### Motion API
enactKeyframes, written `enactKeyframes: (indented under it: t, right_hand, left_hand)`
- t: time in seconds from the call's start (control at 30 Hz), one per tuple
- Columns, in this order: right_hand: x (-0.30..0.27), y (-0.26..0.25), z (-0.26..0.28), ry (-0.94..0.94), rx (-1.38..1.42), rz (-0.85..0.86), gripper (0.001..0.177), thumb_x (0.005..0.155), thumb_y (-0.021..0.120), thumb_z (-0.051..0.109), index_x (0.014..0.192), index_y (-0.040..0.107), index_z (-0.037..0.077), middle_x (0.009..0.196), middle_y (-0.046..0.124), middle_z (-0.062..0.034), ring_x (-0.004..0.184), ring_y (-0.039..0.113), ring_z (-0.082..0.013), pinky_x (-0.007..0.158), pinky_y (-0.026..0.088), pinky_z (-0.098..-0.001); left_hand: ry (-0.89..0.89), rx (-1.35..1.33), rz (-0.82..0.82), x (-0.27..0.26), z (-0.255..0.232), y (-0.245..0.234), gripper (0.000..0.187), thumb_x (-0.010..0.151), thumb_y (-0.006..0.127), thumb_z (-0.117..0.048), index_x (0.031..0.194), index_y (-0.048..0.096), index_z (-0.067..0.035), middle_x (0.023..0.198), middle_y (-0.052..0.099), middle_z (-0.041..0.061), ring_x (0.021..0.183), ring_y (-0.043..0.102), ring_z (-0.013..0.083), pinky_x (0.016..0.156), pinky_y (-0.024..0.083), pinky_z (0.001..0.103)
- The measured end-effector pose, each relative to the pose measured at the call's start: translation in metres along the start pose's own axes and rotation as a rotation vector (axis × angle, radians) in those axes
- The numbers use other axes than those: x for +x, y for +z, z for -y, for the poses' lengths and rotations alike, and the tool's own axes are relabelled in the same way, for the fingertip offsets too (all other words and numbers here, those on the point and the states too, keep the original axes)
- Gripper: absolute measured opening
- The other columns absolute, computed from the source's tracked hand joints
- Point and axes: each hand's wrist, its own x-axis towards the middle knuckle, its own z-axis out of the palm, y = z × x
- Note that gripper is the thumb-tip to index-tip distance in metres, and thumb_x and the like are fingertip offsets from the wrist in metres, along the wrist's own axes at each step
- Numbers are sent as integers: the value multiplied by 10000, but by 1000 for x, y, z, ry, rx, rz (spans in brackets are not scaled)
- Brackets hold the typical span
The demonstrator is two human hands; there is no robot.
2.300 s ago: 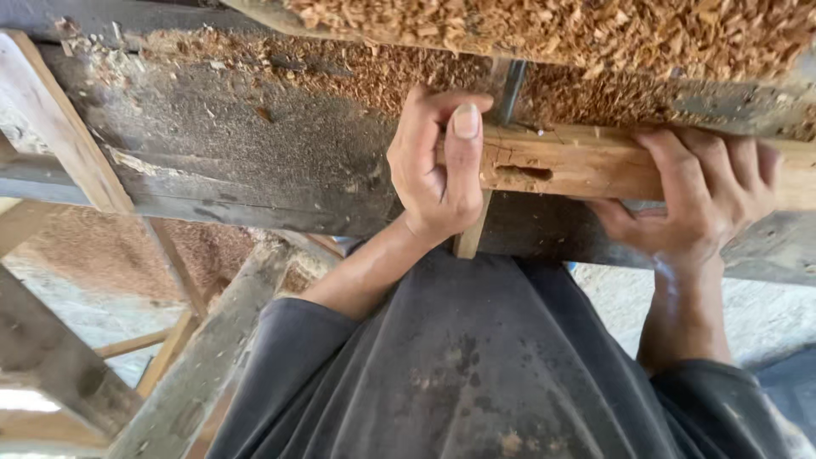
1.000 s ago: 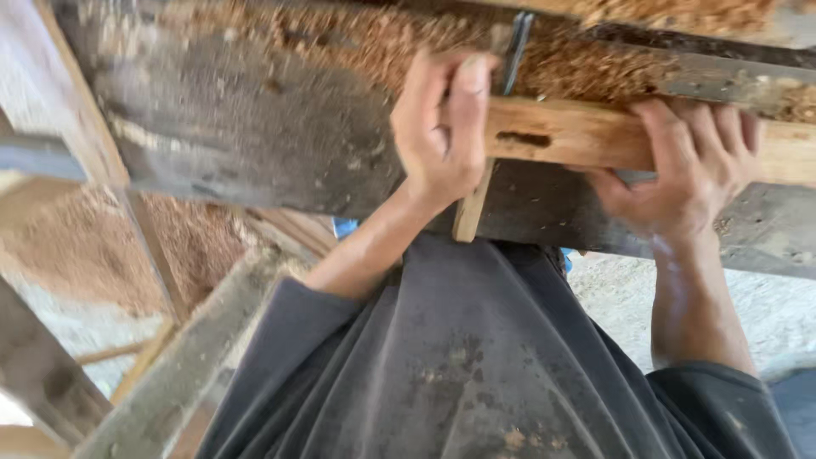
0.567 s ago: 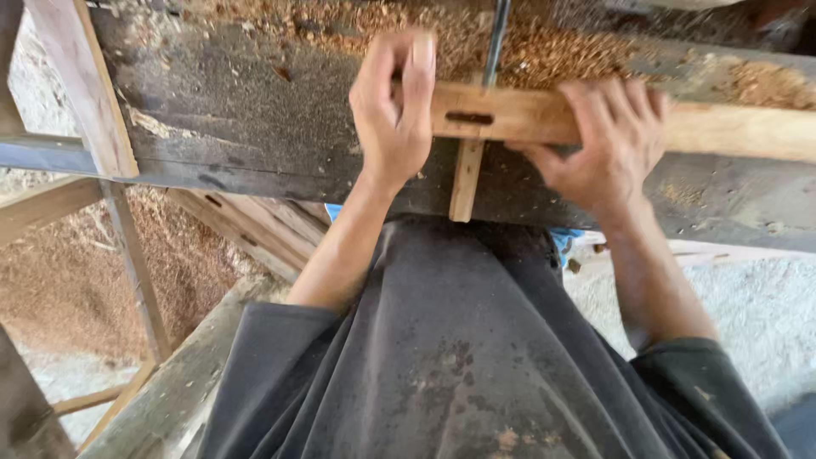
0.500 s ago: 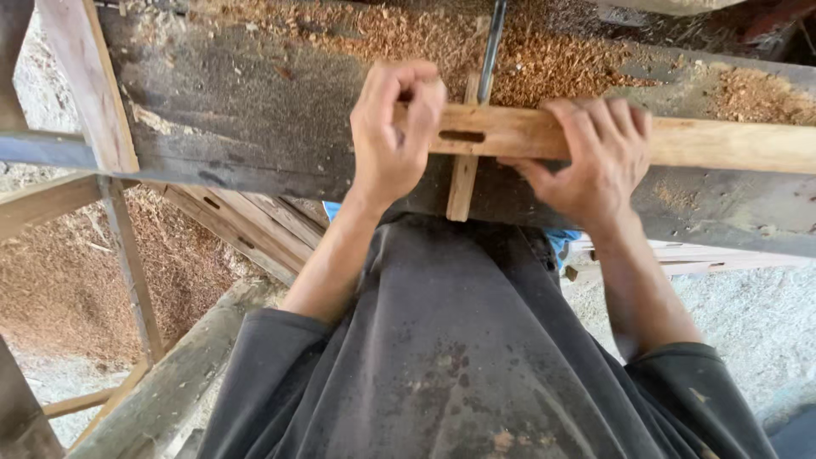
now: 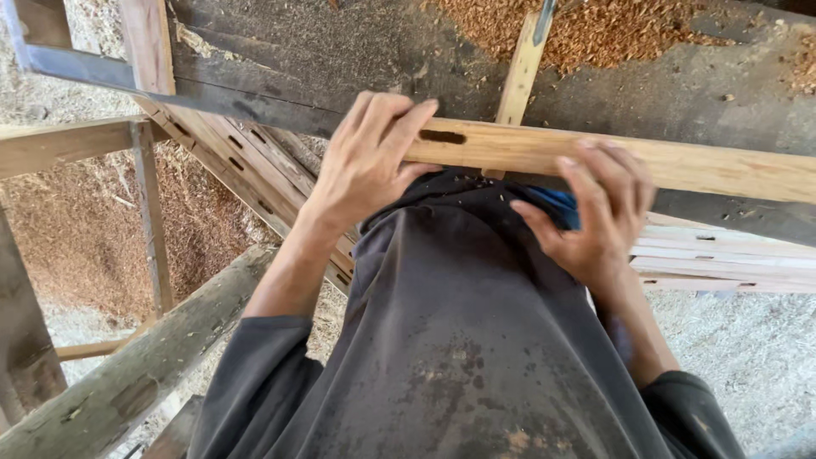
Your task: The person uses a chisel and hammer to carve rectangular notches into a wooden plank. They repeatedly strike the chisel to remove wood chips, then clear debris and reposition the plank to continue carving along marked lines.
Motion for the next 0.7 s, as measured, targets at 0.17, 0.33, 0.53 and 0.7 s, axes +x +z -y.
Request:
enactKeyframes:
  t: [0.17, 0.33, 0.53, 0.7]
  right_hand:
    - [-42, -61, -61, 68, -233, -30, 811, 923, 896, 557, 1422, 586, -2, 1472, 573, -198, 1413, 499, -347, 1217, 386, -548]
    - [-91, -94, -98, 264, -406, 200, 858, 871, 853, 434, 1520, 483, 10, 1562, 492, -171, 1501, 430, -285, 1244, 360, -434]
    - [-121, -87, -123, 328, -467, 170, 784, 876, 864, 352, 1514, 512, 63, 1569, 516, -119, 1525, 431, -263, 1325, 321, -435]
    - [-91, -68, -121, 247, -534, 100, 669, 934, 857, 470, 1422, 647, 62, 1484, 629, -115, 1454, 530, -274, 1283, 301, -466]
  left_hand:
    - [110, 411, -223, -33, 22, 5, 452, 902, 860, -38, 1264, 597, -102, 1227, 538, 55, 1175, 560, 237, 1077, 454, 420]
    - [60, 610, -364, -76, 63, 4, 321, 950, 803, -25, 1155, 579, -127, 1173, 537, 46, 1189, 554, 221, 1057, 449, 410]
    - [48, 717, -503, -99, 120, 12, 344, 1050, 831, -275, 1061, 524, -120, 1138, 497, 52, 1127, 487, 215, 1025, 450, 394]
    - [-144, 716, -358, -114, 113, -15, 305, 1016, 737, -272, 1174, 518, -129, 1253, 459, 57, 1261, 466, 228, 1123, 416, 436]
